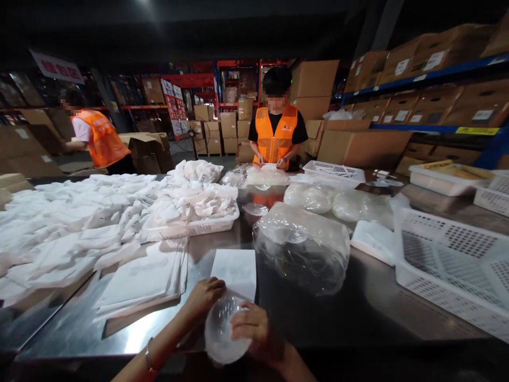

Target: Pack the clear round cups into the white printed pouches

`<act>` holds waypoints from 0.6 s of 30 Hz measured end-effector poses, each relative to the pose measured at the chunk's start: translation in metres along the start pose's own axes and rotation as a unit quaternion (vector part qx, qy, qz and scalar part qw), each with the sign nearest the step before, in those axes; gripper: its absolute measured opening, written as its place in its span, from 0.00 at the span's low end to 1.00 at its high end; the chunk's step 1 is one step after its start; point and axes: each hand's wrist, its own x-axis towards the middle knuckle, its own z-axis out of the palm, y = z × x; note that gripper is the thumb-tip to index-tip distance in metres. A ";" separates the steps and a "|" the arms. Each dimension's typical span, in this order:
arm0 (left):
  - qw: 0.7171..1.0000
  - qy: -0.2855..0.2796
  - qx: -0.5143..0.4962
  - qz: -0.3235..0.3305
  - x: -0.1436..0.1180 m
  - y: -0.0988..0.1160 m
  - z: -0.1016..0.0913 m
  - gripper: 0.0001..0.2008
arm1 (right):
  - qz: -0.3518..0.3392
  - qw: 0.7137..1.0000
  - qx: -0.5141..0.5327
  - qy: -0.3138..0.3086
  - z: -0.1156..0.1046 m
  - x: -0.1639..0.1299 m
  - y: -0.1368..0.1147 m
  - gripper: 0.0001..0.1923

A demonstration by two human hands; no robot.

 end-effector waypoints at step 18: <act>0.974 0.214 -0.068 -0.032 0.001 0.017 0.041 0.42 | 0.081 0.973 -0.212 -0.043 0.008 0.035 0.074 0.21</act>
